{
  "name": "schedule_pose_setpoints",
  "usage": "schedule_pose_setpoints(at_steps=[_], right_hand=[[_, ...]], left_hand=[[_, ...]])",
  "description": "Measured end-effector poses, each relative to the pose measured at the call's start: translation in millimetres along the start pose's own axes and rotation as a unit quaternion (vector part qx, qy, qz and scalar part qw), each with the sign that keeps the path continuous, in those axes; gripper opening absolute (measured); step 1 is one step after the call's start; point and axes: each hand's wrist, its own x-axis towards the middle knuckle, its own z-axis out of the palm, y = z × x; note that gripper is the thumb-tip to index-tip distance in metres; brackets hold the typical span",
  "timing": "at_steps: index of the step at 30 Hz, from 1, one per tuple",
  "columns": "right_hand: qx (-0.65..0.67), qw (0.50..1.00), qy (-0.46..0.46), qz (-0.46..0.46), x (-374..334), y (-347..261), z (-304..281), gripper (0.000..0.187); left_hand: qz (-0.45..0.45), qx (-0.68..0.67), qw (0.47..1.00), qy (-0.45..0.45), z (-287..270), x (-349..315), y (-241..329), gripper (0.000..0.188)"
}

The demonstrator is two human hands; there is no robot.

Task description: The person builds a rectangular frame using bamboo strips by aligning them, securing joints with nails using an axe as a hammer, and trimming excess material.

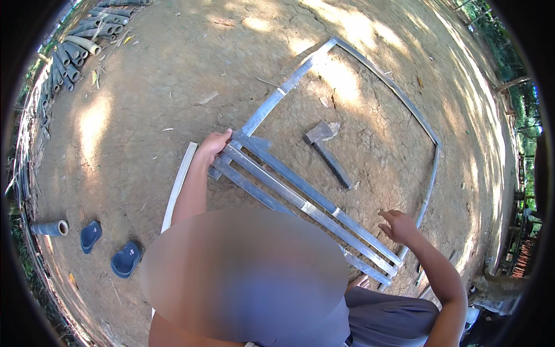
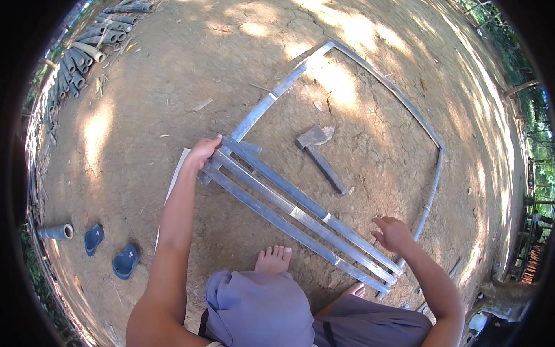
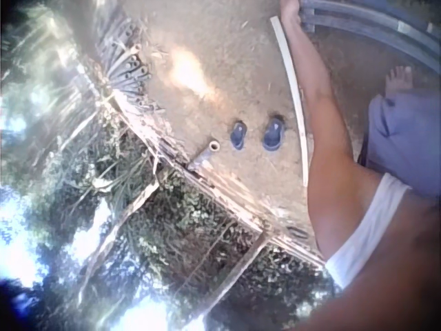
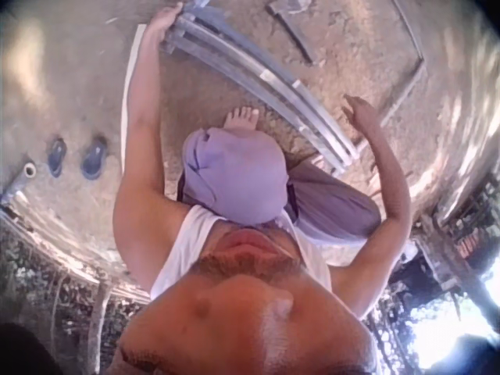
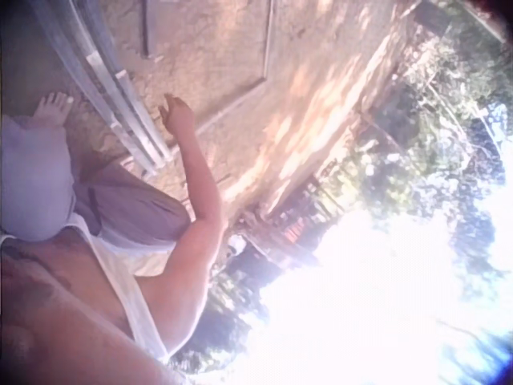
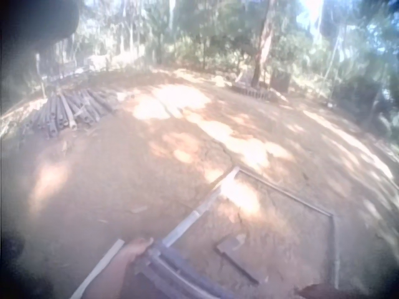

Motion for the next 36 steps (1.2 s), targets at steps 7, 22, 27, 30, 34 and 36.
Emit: schedule_pose_setpoints(at_steps=[7, 22, 27, 30, 34, 36], right_hand=[[0.041, 0.998, 0.010, -0.047, 2, -13, 24, 0.044], [0.093, 0.983, 0.114, 0.110, -104, 26, 74, 0.048], [0.149, 0.865, 0.255, 0.406, -156, 65, 171, 0.049], [0.146, 0.784, 0.271, 0.539, -202, 90, 230, 0.059], [0.251, 0.680, 0.206, 0.658, -218, 110, 264, 0.059], [0.480, 0.575, 0.253, 0.612, -246, 131, 285, 0.043]], left_hand=[[0.019, 0.119, 0.986, 0.118, 32, 14, -7, 0.058], [0.010, 0.107, 0.994, -0.013, 15, -71, 47, 0.054], [-0.007, 0.097, 0.988, -0.118, -13, -32, 35, 0.052], [-0.017, 0.072, 0.989, -0.127, -31, 8, 21, 0.050], [0.004, 0.070, 0.987, -0.143, -29, 15, 0, 0.055], [0.006, 0.063, 0.991, -0.120, -18, 20, -14, 0.058]])
